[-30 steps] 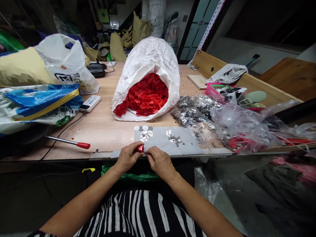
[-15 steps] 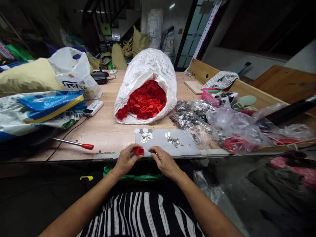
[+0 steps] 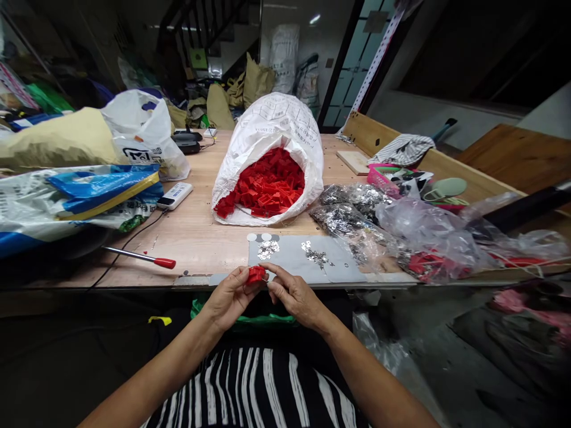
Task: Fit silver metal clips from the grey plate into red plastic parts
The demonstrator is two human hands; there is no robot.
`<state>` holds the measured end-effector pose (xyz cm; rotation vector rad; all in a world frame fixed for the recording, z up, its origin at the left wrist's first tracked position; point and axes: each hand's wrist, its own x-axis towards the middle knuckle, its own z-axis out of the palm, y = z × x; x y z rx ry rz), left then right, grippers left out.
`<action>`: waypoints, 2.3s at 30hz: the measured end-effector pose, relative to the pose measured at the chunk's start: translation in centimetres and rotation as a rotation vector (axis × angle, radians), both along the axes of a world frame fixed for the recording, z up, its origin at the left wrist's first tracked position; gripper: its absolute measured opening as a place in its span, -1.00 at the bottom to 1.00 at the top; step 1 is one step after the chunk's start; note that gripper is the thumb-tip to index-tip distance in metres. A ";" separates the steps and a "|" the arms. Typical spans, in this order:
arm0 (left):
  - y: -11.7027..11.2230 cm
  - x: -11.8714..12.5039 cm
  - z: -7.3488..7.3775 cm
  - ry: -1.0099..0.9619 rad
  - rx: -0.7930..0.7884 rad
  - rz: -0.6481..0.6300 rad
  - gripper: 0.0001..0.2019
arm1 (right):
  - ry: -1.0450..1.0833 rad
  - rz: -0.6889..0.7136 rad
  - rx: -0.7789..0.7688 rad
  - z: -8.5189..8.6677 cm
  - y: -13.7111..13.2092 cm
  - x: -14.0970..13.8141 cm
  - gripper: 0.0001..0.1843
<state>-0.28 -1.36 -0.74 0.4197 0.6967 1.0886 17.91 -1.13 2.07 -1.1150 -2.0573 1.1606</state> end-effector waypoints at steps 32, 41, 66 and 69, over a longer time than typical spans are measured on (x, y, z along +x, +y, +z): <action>-1.8 -1.7 -6.2 1.171 0.418 -0.313 -0.85 | -0.646 -0.268 0.326 -3.5 6.2 -0.5 -0.76; 2.0 -0.6 -2.0 0.677 0.348 -0.448 -0.74 | -0.632 -0.265 0.333 -4.0 7.5 -0.5 -0.91; 19.2 2.0 -1.3 1.326 0.494 0.379 -0.93 | -0.467 -0.294 0.426 -5.7 6.1 0.4 -0.84; 17.1 2.2 -0.9 1.172 0.488 0.392 -0.98 | -0.384 -0.293 0.448 -6.0 6.1 0.3 -0.83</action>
